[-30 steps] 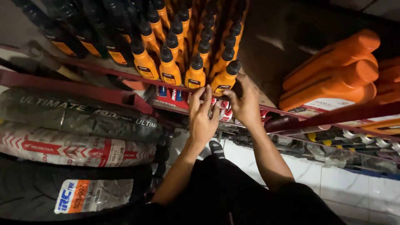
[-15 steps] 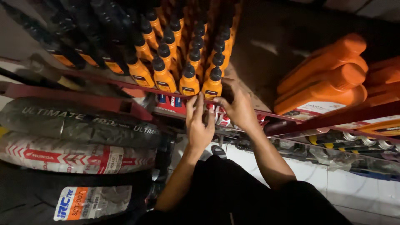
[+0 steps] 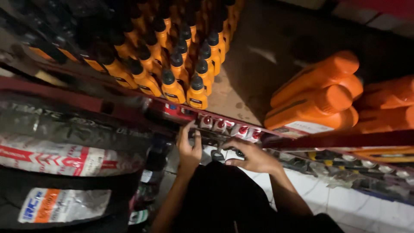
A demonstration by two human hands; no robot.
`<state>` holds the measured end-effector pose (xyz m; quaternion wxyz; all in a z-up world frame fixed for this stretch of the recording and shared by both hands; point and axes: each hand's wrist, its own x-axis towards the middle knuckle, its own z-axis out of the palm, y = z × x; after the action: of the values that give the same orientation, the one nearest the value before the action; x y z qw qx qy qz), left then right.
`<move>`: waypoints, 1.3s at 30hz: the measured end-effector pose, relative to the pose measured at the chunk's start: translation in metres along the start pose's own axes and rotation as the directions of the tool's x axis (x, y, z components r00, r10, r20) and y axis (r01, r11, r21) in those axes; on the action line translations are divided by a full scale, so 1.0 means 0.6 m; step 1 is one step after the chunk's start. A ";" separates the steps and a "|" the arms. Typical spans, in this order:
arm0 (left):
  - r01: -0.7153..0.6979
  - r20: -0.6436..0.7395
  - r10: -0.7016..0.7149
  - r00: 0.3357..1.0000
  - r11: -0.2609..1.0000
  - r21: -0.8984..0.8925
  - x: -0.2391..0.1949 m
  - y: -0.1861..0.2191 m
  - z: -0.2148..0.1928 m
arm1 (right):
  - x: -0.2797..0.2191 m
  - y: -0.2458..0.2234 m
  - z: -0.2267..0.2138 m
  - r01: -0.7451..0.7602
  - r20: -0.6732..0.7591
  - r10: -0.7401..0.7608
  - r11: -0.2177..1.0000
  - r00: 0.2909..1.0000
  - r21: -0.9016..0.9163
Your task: The person repeatedly picks up orange and white bottles from a shelf and places them on a glass display counter. They then pick up the bottles from the counter and return them to the shelf, repeating this cycle multiple times.
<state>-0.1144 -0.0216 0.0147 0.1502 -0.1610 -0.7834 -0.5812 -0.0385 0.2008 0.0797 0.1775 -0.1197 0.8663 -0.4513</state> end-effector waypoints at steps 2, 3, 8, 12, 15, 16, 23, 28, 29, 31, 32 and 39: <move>0.251 0.123 -0.242 0.963 0.965 -0.071 -0.029 -0.013 0.016 | -0.007 0.029 0.004 -0.150 0.082 0.151 0.989 0.985 -0.021; 0.372 0.187 -0.350 0.918 0.923 -0.099 -0.042 -0.017 0.024 | -0.010 0.041 0.006 -0.118 0.073 0.120 0.993 0.990 -0.025; 0.356 0.111 -0.354 0.929 0.935 0.007 -0.088 -0.002 0.051 | -0.004 0.090 0.013 -0.096 0.181 0.083 0.993 0.980 0.064; 0.570 -0.009 -0.572 0.820 0.819 -0.071 -0.119 0.033 0.050 | 0.033 0.120 0.037 0.031 0.333 -0.018 0.999 0.943 -0.032; 0.555 -0.214 -0.539 0.815 0.832 0.020 -0.155 0.056 0.040 | 0.051 0.130 0.061 0.198 0.407 -0.172 0.980 0.897 -0.023; 0.534 -0.260 -0.515 0.817 0.846 0.003 -0.169 0.063 0.038 | 0.059 0.129 0.068 0.240 0.439 -0.206 0.970 0.875 -0.023; 0.520 -0.597 -0.386 0.703 0.852 0.062 -0.287 0.119 -0.019 | 0.093 0.068 0.137 0.307 0.649 -0.307 0.944 0.697 0.116; 0.550 -0.820 -0.278 0.501 0.834 0.053 -0.412 0.206 -0.034 | 0.070 0.005 0.212 0.506 0.756 -0.415 0.853 0.507 0.129; 0.570 -0.848 -0.281 0.450 0.821 0.031 -0.439 0.231 -0.026 | 0.056 -0.006 0.224 0.530 0.773 -0.437 0.834 0.460 0.156; 0.598 -0.898 -0.263 0.352 0.801 0.000 -0.490 0.284 -0.017 | 0.024 -0.039 0.254 0.581 0.826 -0.410 0.804 0.387 0.127; 0.612 -0.919 -0.252 0.303 0.791 -0.014 -0.512 0.306 -0.006 | 0.007 -0.051 0.274 0.605 0.845 -0.400 0.788 0.356 0.118; 0.614 -0.992 -0.090 0.093 0.789 -0.013 -0.680 0.415 0.070 | -0.157 -0.116 0.387 0.569 0.880 -0.474 0.734 0.036 0.372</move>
<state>0.3582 0.0548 0.0455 0.4862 0.4756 -0.6233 -0.3859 0.1470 0.0247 0.0330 0.4718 -0.6745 0.4922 -0.2831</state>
